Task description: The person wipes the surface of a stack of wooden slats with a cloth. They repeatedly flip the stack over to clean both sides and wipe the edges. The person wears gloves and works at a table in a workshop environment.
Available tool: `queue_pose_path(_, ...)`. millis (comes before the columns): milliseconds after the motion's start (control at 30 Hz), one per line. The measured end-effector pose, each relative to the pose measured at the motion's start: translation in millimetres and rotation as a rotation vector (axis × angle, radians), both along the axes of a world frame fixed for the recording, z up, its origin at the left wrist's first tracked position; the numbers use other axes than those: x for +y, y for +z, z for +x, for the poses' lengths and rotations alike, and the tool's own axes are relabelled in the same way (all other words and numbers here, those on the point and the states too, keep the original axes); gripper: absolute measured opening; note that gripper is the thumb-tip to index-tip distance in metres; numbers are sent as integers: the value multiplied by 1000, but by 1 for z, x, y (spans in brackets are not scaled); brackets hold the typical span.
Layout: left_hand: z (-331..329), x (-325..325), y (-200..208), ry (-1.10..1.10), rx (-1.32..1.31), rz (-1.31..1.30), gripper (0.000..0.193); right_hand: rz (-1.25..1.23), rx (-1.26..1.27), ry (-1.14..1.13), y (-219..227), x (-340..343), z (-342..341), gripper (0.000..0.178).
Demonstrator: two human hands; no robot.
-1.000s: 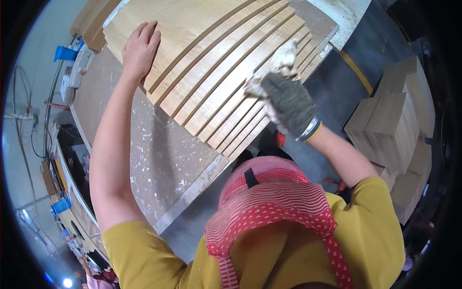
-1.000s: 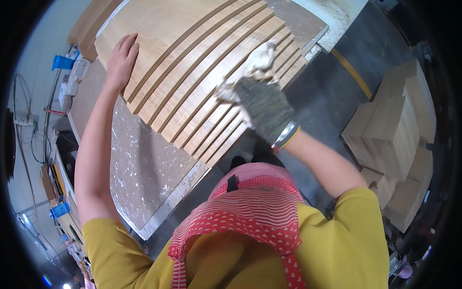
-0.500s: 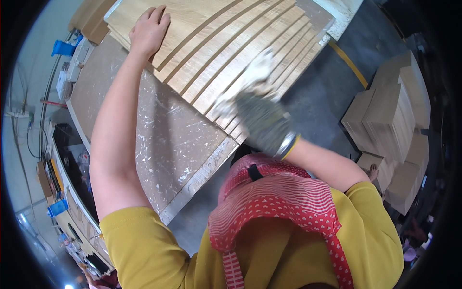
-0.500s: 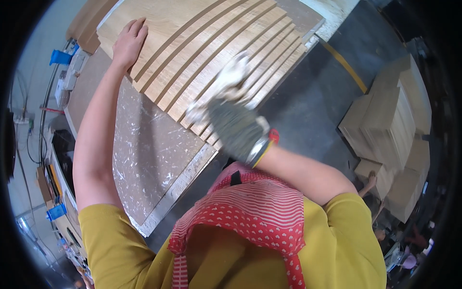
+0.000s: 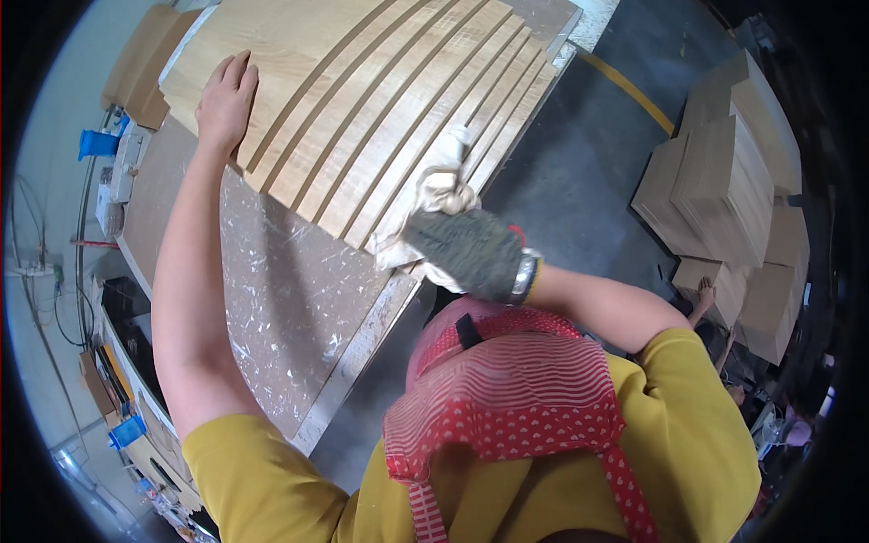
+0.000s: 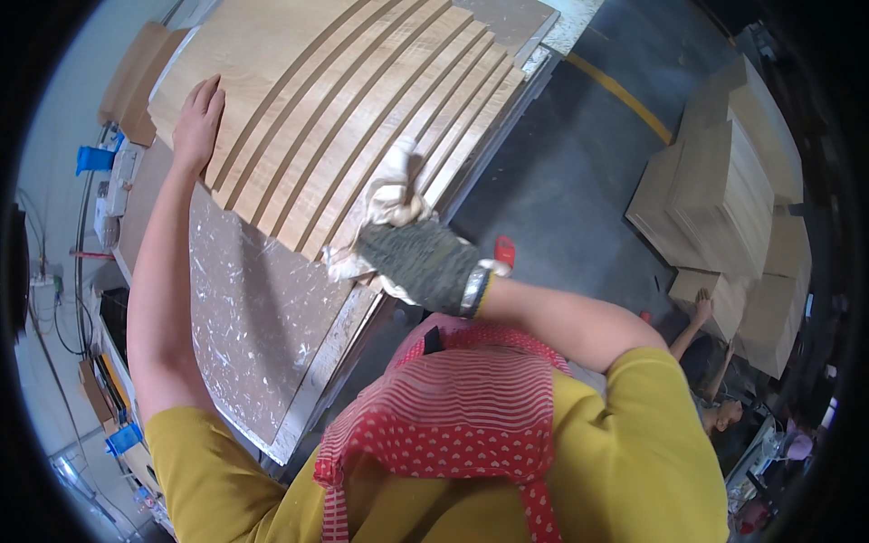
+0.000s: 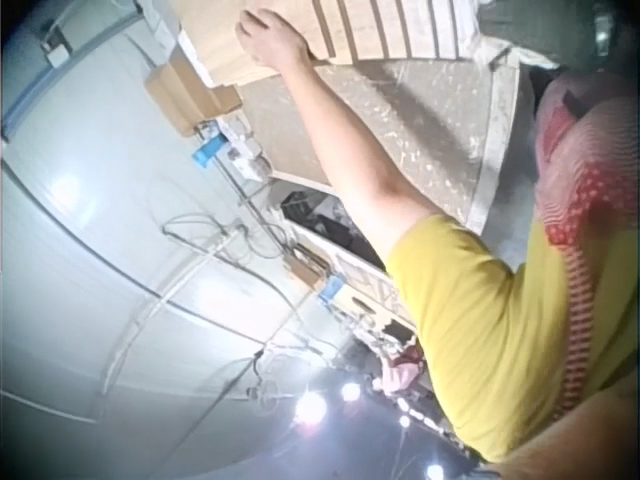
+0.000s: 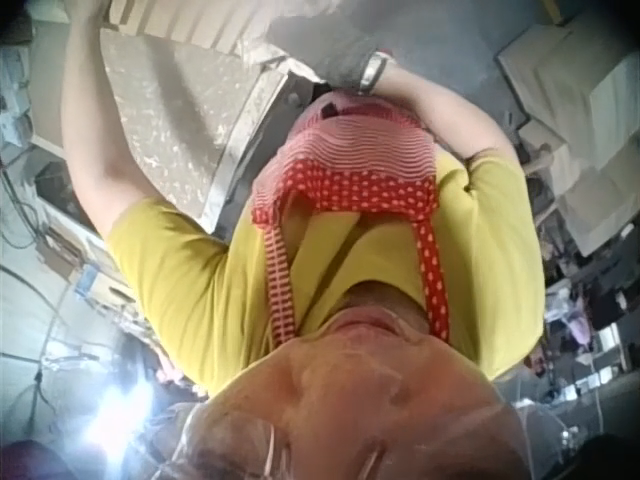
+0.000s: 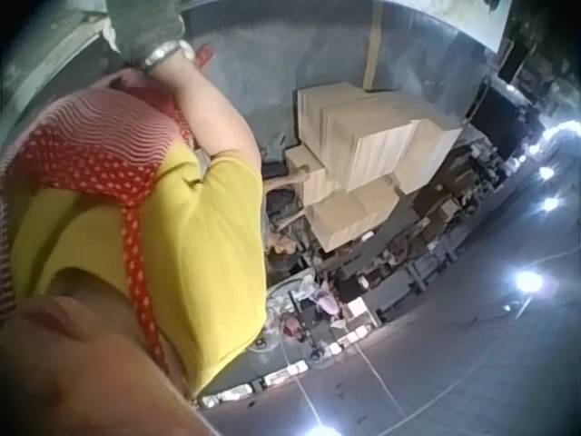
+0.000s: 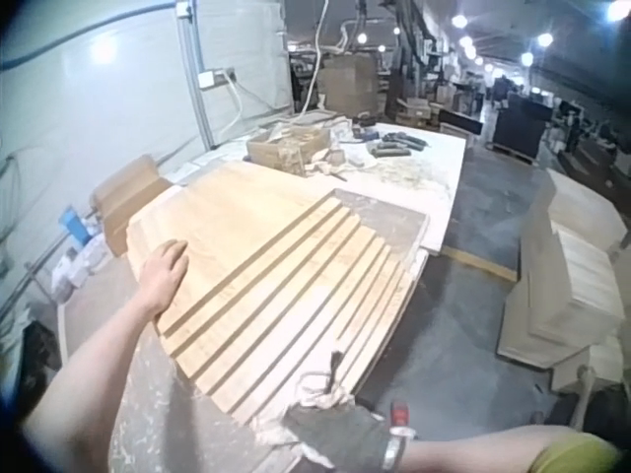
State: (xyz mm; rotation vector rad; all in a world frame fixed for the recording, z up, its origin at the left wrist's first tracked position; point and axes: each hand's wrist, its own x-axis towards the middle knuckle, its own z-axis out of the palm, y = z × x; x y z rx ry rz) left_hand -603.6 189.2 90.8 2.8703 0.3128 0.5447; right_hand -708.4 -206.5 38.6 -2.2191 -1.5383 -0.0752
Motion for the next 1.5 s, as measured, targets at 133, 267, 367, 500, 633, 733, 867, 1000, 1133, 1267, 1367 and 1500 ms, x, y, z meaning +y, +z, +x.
queue_pose_path(133, -3, -2, 2, 3, 33, 22, 49, 14, 184, -50, -20, -1, 31, 36)
queue_pose_path(267, -5, -1, 7, -13, 18, 31, 47, -22, 39, -147, -2, -32, 98, 40)
queue_pose_path(367, -5, -10, 10, -24, 15, 22, 45, 183, -106, -103, -31, -37, 87, 46)
queue_pose_path(500, -9, -14, 13, -12, 37, 22, 43, 340, 809, -20, -33, -34, 100, 52)
queue_pose_path(633, -14, -17, 17, -1, 68, -16, 43, 151, -55, -133, -14, -73, 179, 49)
queue_pose_path(733, -9, -21, 22, -19, 92, 25, 43, 264, -333, -309, -34, -105, 245, 28)
queue_pose_path(867, -16, -20, 25, 17, 124, 50, 43, -98, 312, -752, 20, -139, 283, 27)
queue_pose_path(1000, -10, -22, 21, -19, 58, -26, 43, 320, 222, -587, -9, -161, 274, 29)
queue_pose_path(1133, -9, -31, 25, 0, 73, 10, 42, 290, -138, -448, -50, -104, 216, 31)
queue_pose_path(1267, -14, -28, 24, 1, 48, 17, 42, 115, 16, -285, -24, -72, 150, 43)
queue_pose_path(1367, -13, -31, 22, 34, 52, 23, 43, 28, 46, -210, -30, -62, 129, 41)
queue_pose_path(1500, -10, -11, 12, -27, 11, 41, 43, 201, -18, -217, -12, -95, 183, 31)
